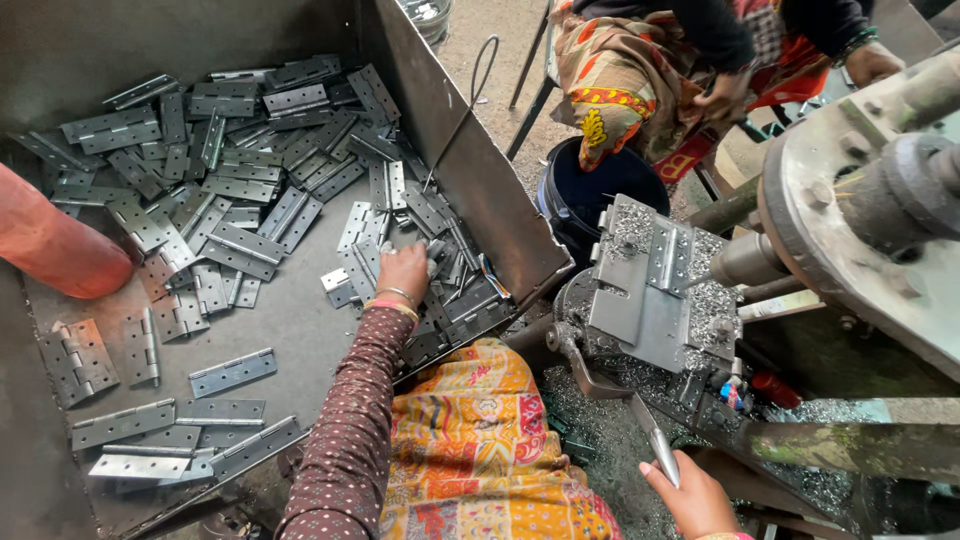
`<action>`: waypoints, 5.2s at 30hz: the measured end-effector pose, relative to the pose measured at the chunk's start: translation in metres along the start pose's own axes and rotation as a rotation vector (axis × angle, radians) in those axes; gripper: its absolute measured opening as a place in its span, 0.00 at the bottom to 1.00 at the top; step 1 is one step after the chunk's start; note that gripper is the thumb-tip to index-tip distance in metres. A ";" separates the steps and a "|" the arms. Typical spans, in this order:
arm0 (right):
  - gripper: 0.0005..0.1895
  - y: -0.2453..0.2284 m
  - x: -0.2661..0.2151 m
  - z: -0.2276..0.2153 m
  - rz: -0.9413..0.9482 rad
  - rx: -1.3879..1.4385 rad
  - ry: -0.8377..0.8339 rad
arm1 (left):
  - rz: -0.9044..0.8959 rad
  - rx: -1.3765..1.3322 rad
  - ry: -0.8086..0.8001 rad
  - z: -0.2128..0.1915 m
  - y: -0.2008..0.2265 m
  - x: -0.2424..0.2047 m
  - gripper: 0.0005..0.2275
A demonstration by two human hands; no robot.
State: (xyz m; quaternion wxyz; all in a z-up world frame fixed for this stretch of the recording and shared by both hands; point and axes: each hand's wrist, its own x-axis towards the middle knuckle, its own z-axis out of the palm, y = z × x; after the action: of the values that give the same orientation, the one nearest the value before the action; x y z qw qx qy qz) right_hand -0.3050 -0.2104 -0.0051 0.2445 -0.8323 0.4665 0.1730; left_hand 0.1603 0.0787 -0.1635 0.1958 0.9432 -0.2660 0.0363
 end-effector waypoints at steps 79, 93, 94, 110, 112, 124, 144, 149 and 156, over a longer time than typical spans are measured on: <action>0.18 0.032 0.014 0.117 -0.265 0.147 0.341 | 0.451 0.115 0.062 -0.086 0.362 -0.064 0.19; 0.20 0.031 0.011 0.104 -0.391 0.183 0.401 | 0.473 0.131 0.059 -0.090 0.369 -0.043 0.16; 0.20 0.032 0.014 0.111 -0.322 0.173 0.354 | 0.477 0.128 0.074 -0.090 0.369 -0.045 0.17; 0.21 0.023 -0.002 0.107 -0.163 0.142 0.253 | 0.453 0.142 -0.136 -0.100 0.367 -0.034 0.13; 0.21 0.020 0.001 0.109 -0.199 0.166 0.255 | 0.452 0.068 -0.110 -0.106 0.358 -0.042 0.13; 0.24 0.035 0.018 0.116 -0.217 0.102 0.298 | 0.453 0.149 -0.148 -0.094 0.372 -0.004 0.12; 0.23 -0.011 -0.023 0.006 -0.230 -0.072 0.239 | 0.789 -0.212 0.251 -0.138 0.341 -0.128 0.07; 0.22 -0.018 -0.025 0.004 -0.234 -0.051 0.175 | 0.724 -0.213 0.670 -0.131 0.349 -0.103 0.03; 0.25 -0.025 -0.028 -0.007 -0.177 -0.111 0.093 | 0.546 0.201 0.105 -0.108 0.349 -0.074 0.21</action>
State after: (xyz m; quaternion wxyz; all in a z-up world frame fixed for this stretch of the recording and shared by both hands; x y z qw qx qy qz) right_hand -0.2977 -0.1839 0.0215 0.1903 -0.8895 0.3920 0.1373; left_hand -0.0794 -0.1156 0.0451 0.0981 0.8481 -0.4946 0.1624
